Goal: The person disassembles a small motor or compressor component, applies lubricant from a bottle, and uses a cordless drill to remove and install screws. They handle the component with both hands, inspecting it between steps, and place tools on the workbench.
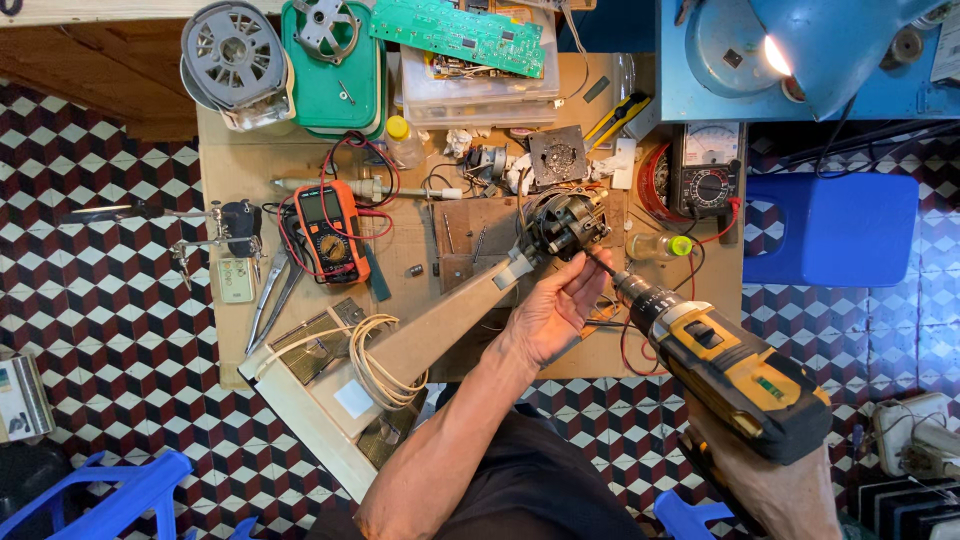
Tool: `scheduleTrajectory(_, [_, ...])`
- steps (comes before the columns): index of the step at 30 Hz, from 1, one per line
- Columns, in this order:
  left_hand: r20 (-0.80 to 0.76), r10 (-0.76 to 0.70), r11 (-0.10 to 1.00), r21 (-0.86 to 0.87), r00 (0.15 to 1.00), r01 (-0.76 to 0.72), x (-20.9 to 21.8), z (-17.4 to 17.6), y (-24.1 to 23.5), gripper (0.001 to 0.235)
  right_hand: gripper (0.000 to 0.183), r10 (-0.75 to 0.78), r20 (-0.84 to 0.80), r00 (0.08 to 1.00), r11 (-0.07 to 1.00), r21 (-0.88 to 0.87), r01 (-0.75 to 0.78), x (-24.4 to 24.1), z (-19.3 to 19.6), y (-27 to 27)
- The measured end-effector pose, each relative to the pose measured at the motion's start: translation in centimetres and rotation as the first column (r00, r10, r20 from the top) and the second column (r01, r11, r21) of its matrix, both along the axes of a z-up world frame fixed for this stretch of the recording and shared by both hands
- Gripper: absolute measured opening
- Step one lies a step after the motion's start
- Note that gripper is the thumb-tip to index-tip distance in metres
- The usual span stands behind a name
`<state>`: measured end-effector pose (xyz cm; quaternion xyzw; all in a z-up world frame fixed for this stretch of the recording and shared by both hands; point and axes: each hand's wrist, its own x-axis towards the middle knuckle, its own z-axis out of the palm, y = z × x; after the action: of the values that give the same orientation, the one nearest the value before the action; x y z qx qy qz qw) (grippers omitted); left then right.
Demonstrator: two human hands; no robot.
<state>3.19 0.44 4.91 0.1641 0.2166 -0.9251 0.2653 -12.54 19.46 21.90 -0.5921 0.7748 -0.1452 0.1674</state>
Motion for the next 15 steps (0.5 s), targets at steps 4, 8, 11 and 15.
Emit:
scheduleTrajectory(4, [-0.008,0.005,1.000,0.011,1.000,-0.005,0.0,-0.4,0.2,0.021,0.027,-0.197,0.164,0.967,0.976,0.123,0.178,1.0,2.1,-2.3])
scheduleTrajectory(8, [-0.003,0.006,0.999,0.050,1.000,-0.006,-0.3,-0.8,-0.2,0.021,0.023,0.120,-0.167,0.979,0.974,0.212,-0.083,1.5,5.1,-5.9])
scheduleTrajectory(11, [0.025,-0.014,0.998,0.069,1.000,0.013,0.2,0.1,-0.1,0.019,0.043,-0.062,-0.062,0.996,0.932,0.354,0.080,2.0,7.0,-8.9])
scheduleTrajectory(15, [0.298,-0.023,0.894,-0.421,0.954,0.153,2.6,3.3,0.5,0.034,0.045,0.191,-0.145,0.971,0.928,0.348,-0.131,1.9,9.2,-13.3])
